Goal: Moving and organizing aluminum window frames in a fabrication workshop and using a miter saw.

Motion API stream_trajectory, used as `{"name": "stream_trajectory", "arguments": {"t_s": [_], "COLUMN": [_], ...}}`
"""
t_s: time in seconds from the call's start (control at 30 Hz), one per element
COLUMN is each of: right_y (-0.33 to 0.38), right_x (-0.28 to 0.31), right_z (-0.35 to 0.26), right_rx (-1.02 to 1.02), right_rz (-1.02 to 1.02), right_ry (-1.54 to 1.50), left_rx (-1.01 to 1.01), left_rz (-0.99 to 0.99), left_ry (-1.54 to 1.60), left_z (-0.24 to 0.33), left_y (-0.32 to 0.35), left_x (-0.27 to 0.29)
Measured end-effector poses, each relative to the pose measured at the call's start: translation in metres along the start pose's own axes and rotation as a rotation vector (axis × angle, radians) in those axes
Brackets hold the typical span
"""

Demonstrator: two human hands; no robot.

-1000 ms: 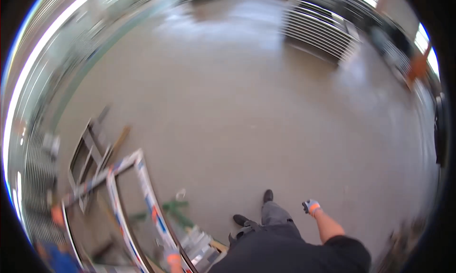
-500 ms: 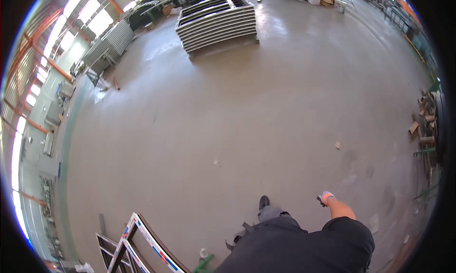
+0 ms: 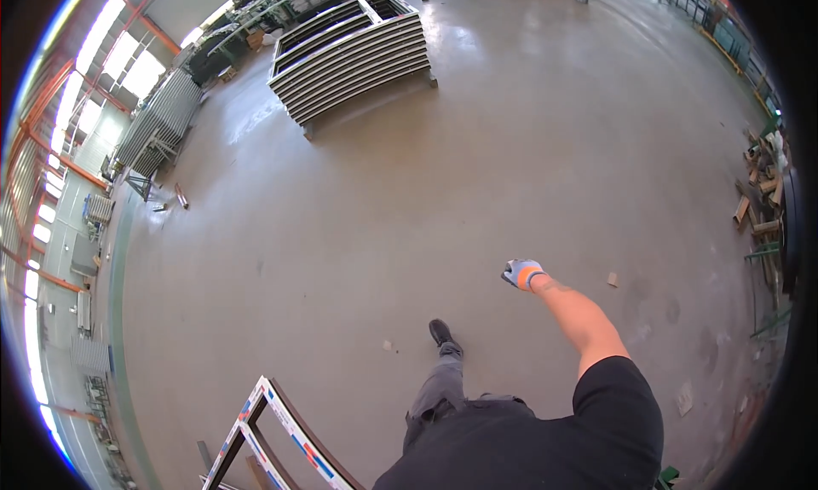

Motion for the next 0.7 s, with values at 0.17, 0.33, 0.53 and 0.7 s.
{"name": "stream_trajectory", "arguments": {"t_s": [0.17, 0.33, 0.53, 0.7], "right_y": [-0.079, -0.124, -0.182, -0.314], "right_x": [0.067, 0.081, 0.078, 0.220], "right_z": [0.012, 0.094, 0.187, 0.219], "right_rx": [-0.181, -0.442, -0.768, -0.786], "right_rz": [0.004, 0.109, -0.276, -0.338], "right_ry": [-0.085, -0.171, -0.249, -0.275], "left_rx": [-0.041, -0.127, -0.253, -0.319], "left_rz": [-0.004, 0.003, 0.022, 0.048], "left_ry": [-0.025, -0.061, -0.089, -0.094], "left_z": [0.194, 0.429, 0.772, 1.037], "left_y": [-0.099, -0.194, -0.266, -0.286], "left_x": [0.055, 0.097, 0.091, 0.089]}}
Point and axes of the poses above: each hand's wrist, its own y-axis away from the middle knuckle, its own x-axis out of the back of the hand, z = x × y, the point moved 4 cm from there along -y, towards the middle knuckle, and after that the axes turned 6 degrees about -x, right-handed, at the moved point
